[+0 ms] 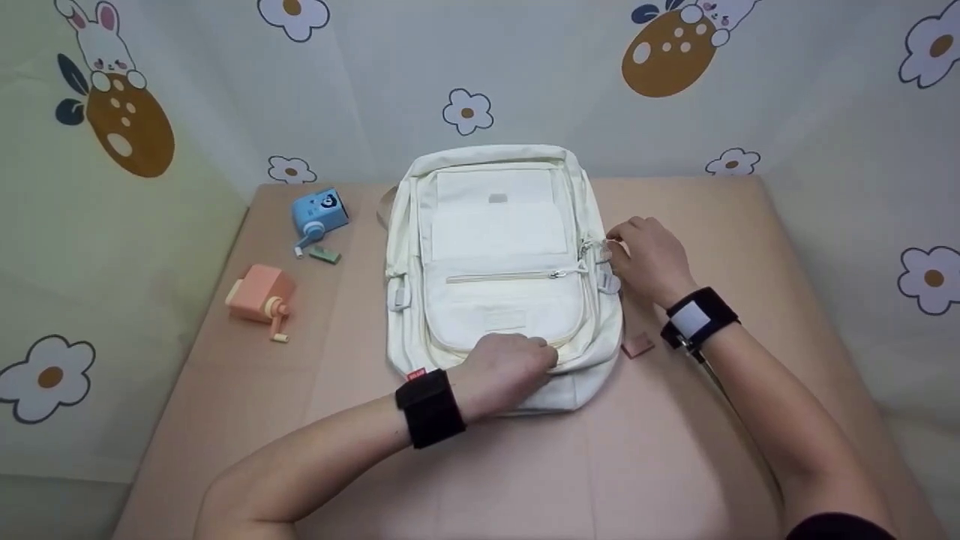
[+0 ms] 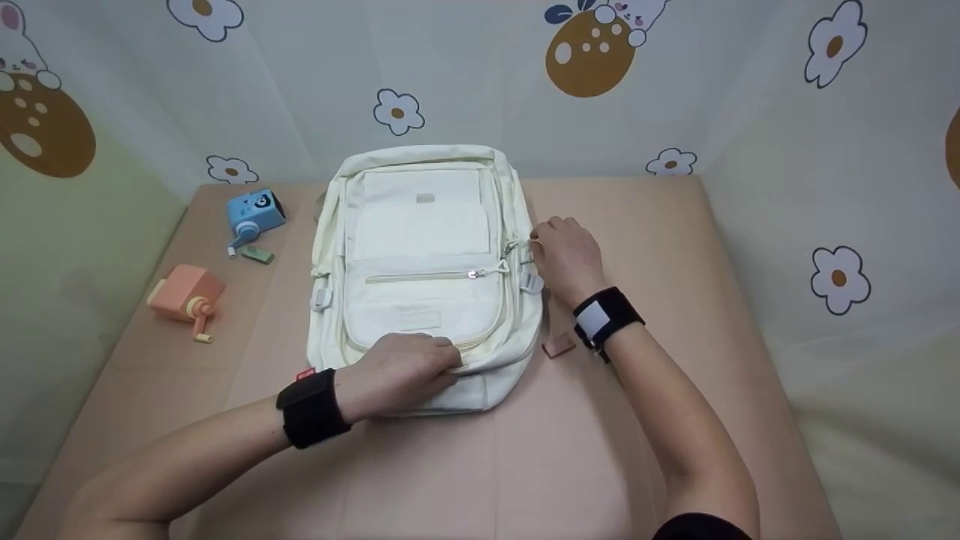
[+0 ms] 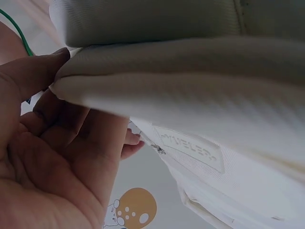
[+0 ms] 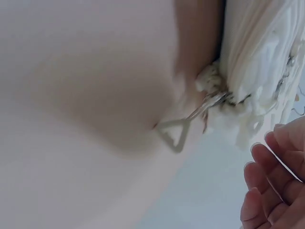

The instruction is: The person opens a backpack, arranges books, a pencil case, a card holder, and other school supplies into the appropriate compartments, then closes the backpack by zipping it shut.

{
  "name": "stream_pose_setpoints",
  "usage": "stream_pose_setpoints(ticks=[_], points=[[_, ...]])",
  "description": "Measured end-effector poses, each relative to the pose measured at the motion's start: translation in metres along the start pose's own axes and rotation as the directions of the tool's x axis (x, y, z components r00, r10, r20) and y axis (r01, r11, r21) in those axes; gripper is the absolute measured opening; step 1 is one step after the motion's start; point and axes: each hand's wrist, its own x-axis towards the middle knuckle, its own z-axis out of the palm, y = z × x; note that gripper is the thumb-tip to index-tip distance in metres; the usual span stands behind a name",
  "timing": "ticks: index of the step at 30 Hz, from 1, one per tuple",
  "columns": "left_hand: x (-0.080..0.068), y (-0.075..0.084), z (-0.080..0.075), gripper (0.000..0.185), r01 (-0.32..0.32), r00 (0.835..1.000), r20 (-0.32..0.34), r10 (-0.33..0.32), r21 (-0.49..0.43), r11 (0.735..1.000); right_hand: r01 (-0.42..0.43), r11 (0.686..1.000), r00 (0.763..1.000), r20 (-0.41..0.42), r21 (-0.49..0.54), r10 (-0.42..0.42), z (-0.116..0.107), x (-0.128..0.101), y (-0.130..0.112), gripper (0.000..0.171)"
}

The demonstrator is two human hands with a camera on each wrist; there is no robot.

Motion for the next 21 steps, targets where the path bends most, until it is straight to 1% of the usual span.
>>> stream_pose_setpoints(ticks=[3,7,10,13,15,17,19,21], points=[[0.0,0.0,-0.005,0.017,0.011,0.999,0.041,-0.011,-0.018,1.0,0.037,0.999,0.999,-0.003,0.01,-0.037,0.003,0.004,-0.007,0.025],[0.004,0.0,-0.021,0.021,0.036,0.995,0.089,-0.033,-0.034,0.999,0.052,0.999,0.999,-0.007,-0.006,-0.052,0.006,0.006,-0.012,0.024],[0.015,-0.002,-0.035,0.023,0.058,0.993,0.103,-0.056,-0.018,0.998,0.033,0.999,0.999,-0.012,-0.001,-0.033,0.008,0.006,-0.01,0.019],[0.032,-0.007,-0.043,0.024,0.084,0.991,0.107,-0.086,0.019,0.996,0.011,1.0,1.0,-0.004,0.02,-0.011,0.008,0.006,-0.01,0.015],[0.045,-0.012,-0.043,0.027,0.096,0.988,0.115,-0.101,0.046,0.994,0.003,0.999,1.0,0.009,0.043,-0.003,0.009,0.005,-0.01,0.014],[0.059,-0.019,-0.04,0.035,0.101,0.984,0.141,-0.11,0.068,0.993,-0.004,0.997,1.0,0.024,0.072,0.002,0.009,0.005,-0.012,0.012],[0.071,-0.026,-0.034,0.046,0.094,0.976,0.186,-0.111,0.096,0.991,-0.013,0.994,0.999,0.037,0.11,0.009,0.009,0.004,-0.014,0.011],[0.08,-0.035,-0.027,0.056,0.09,0.966,0.231,-0.116,0.122,0.988,-0.013,0.99,0.999,0.044,0.14,0.007,0.01,0.004,-0.015,0.01]])
